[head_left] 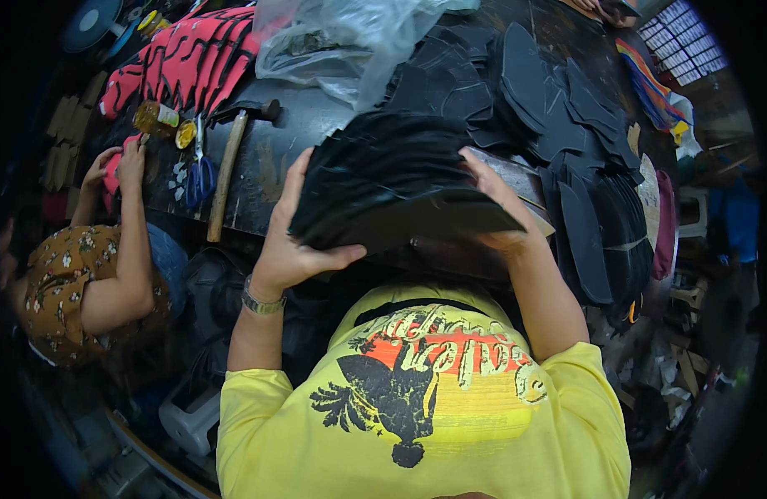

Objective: The person repeatedly places a cardboard template on a black shoe insole, traces its outline, and stacks the insoles. The person then gathers and aligns the stacked insoles into a neat pile.

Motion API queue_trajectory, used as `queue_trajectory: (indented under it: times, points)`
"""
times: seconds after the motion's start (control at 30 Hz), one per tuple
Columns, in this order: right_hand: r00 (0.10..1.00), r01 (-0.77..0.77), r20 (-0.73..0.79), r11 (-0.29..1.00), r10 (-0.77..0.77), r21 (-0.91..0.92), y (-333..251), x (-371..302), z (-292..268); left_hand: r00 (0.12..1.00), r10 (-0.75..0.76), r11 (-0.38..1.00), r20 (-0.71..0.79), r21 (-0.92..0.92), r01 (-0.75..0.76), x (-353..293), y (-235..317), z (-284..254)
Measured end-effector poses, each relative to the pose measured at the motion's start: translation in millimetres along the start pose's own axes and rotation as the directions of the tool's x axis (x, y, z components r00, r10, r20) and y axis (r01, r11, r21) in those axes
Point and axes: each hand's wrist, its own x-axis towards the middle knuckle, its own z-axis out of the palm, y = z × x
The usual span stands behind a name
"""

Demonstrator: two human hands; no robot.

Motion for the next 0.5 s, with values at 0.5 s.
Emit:
queue_trajectory:
  times: [0.5]
  points:
    - [0.67,0.355,0.096,0.205,-0.736,-0.912,-4.2,-90.0,9.2,0.952,0.298,0.748,0.075,0.6,-0.282,3.9,5.1,50.3]
